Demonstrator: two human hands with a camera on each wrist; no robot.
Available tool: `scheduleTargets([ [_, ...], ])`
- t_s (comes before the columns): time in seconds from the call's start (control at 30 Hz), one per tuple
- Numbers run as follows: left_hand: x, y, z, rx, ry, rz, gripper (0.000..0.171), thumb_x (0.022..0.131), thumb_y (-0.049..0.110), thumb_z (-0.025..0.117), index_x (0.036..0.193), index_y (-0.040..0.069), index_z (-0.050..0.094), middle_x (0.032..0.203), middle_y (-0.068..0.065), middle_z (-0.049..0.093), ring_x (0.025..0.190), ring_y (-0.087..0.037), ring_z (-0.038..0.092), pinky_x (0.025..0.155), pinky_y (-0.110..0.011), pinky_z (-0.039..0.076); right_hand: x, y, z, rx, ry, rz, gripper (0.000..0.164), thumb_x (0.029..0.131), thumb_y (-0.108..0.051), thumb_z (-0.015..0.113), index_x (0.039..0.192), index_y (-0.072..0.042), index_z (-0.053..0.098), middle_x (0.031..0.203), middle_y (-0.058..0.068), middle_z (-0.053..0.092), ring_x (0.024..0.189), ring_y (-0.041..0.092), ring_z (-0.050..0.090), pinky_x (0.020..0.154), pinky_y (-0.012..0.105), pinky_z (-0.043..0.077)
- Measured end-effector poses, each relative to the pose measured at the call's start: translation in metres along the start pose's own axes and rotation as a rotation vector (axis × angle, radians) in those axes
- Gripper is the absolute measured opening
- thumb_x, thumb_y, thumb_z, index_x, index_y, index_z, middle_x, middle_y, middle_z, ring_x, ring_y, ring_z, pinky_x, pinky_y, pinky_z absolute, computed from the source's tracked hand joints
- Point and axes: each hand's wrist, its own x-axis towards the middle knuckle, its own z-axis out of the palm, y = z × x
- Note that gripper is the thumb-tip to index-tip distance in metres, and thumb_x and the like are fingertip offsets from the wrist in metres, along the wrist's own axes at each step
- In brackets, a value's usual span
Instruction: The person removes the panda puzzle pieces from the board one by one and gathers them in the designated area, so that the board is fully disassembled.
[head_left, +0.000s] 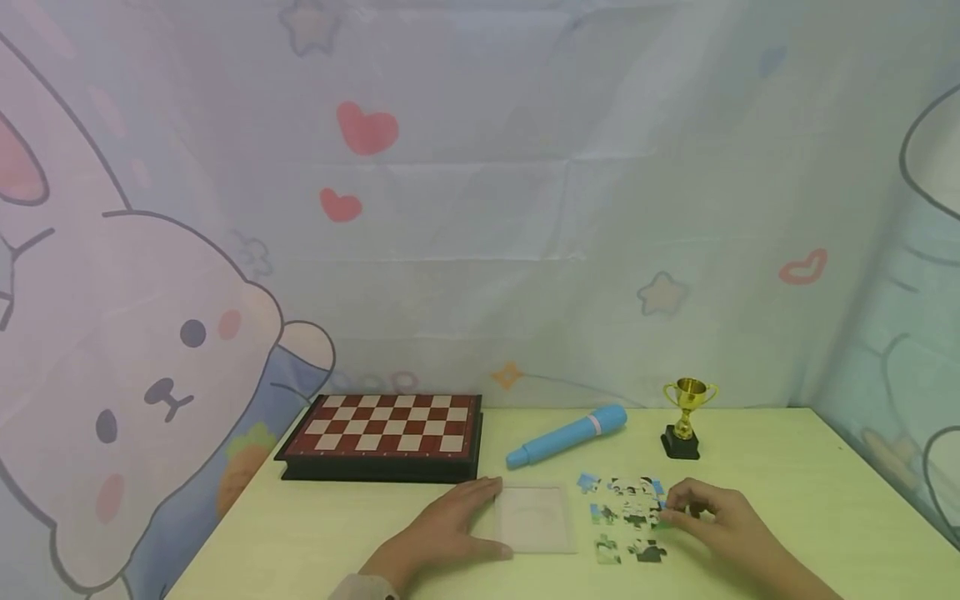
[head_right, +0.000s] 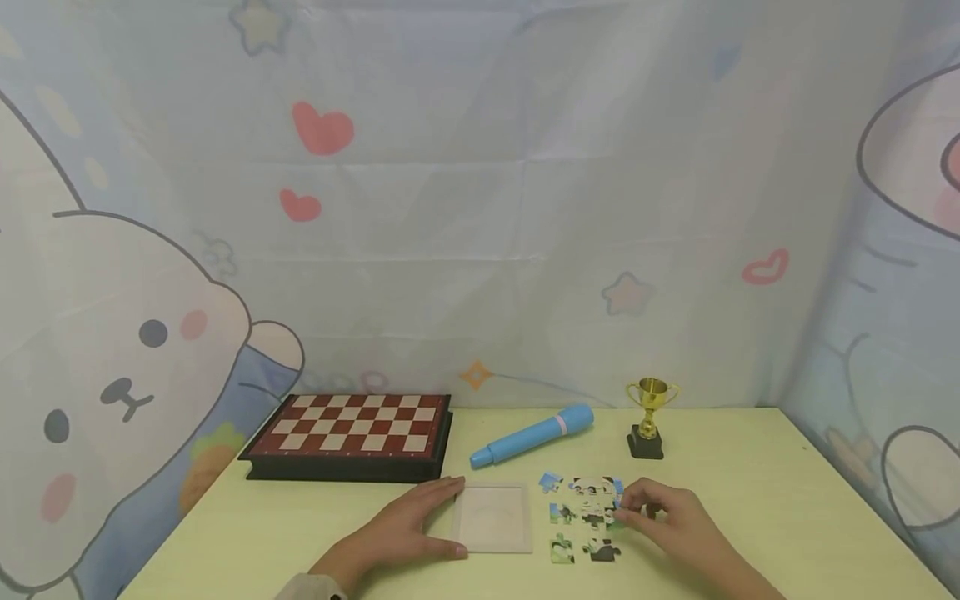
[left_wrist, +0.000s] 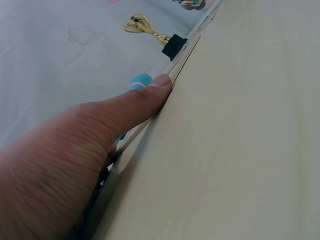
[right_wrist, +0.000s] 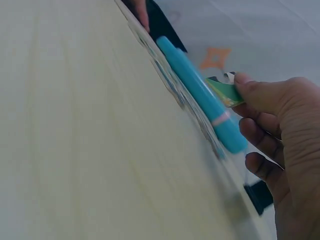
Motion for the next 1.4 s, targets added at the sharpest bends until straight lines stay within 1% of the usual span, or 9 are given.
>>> scheduleTargets([
  [0.1,0.0,0.0,-0.001,-0.001,0.0,-0.001,0.098,0.079,0.075,0.067,0.156,0.02,0.04,0.159,-0.001,0.04,0.146,-0.028,0.036,0.115,-0.056,0.033,-0.012,0.007,-0.011,0.039,-0.035,0.08,0.007,0.093,-0.026,0.074,0.094,-0.025,0.067,0.079,-0.01,0.064,0.067,0.011,0.057,0.058,0.025,0.047],
  [0.17,0.0,-0.001,-0.001,-0.001,0.002,0.004,0.098,0.079,0.074,0.068,0.156,0.019,0.041,0.158,-0.001,0.04,0.145,-0.028,0.036,0.115,-0.056,0.033,-0.017,0.011,-0.015,0.071,-0.069,0.106,0.007,0.093,-0.026,0.073,0.095,-0.023,0.067,0.08,-0.008,0.065,0.069,0.012,0.059,0.06,0.026,0.05],
  [0.27,0.0,-0.002,-0.002,0.001,0.006,0.004,0.098,0.079,0.074,0.068,0.155,0.019,0.041,0.158,0.0,0.04,0.146,-0.027,0.036,0.116,-0.055,0.033,-0.019,0.016,-0.018,0.107,-0.112,0.094,0.007,0.094,-0.024,0.072,0.097,-0.019,0.068,0.083,-0.005,0.067,0.073,0.013,0.063,0.064,0.026,0.054],
  [0.43,-0.001,-0.002,-0.001,-0.005,0.003,-0.009,0.098,0.078,0.075,0.068,0.155,0.02,0.041,0.159,-0.001,0.04,0.146,-0.028,0.036,0.115,-0.056,0.033,-0.02,0.021,-0.016,0.129,-0.148,0.069,0.005,0.095,-0.022,0.071,0.097,-0.02,0.068,0.085,-0.005,0.068,0.076,0.013,0.064,0.068,0.025,0.055],
  [0.53,-0.001,-0.002,-0.001,-0.013,-0.001,-0.011,0.099,0.078,0.075,0.068,0.155,0.019,0.041,0.159,0.0,0.04,0.146,-0.028,0.036,0.115,-0.056,0.033,-0.02,0.021,-0.015,0.127,-0.152,0.076,0.005,0.095,-0.022,0.072,0.096,-0.022,0.068,0.084,-0.006,0.068,0.074,0.012,0.063,0.066,0.025,0.054],
  [0.77,-0.001,-0.004,0.001,0.002,0.0,-0.005,0.099,0.078,0.076,0.067,0.155,0.019,0.041,0.158,0.003,0.04,0.146,-0.026,0.036,0.116,-0.054,0.033,-0.02,0.02,-0.011,0.098,-0.15,0.016,0.004,0.095,-0.022,0.072,0.097,-0.022,0.068,0.083,-0.009,0.068,0.073,0.011,0.064,0.065,0.025,0.054],
  [1.07,0.0,-0.004,0.001,-0.008,0.002,-0.004,0.1,0.078,0.076,0.067,0.155,0.019,0.042,0.158,0.001,0.04,0.146,-0.026,0.036,0.116,-0.055,0.033,-0.02,0.018,-0.01,0.102,-0.171,-0.018,0.005,0.095,-0.02,0.071,0.096,-0.022,0.066,0.084,-0.009,0.066,0.069,0.011,0.06,0.059,0.025,0.052],
  [1.27,0.0,-0.004,0.002,-0.007,0.0,-0.006,0.1,0.078,0.076,0.067,0.156,0.019,0.04,0.159,0.001,0.039,0.146,-0.027,0.035,0.116,-0.055,0.033,-0.021,0.02,-0.009,0.07,-0.16,-0.095,0.011,0.094,-0.016,0.072,0.095,-0.025,0.065,0.09,-0.01,0.066,0.072,0.009,0.06,0.061,0.024,0.052],
  [1.4,0.0,-0.003,0.003,0.004,0.004,-0.002,0.1,0.078,0.077,0.066,0.156,0.019,0.04,0.159,0.001,0.039,0.146,-0.027,0.036,0.116,-0.055,0.033,-0.021,0.019,-0.011,0.07,-0.14,-0.094,0.012,0.095,-0.013,0.071,0.096,-0.024,0.065,0.088,-0.01,0.065,0.07,0.009,0.06,0.059,0.024,0.052],
])
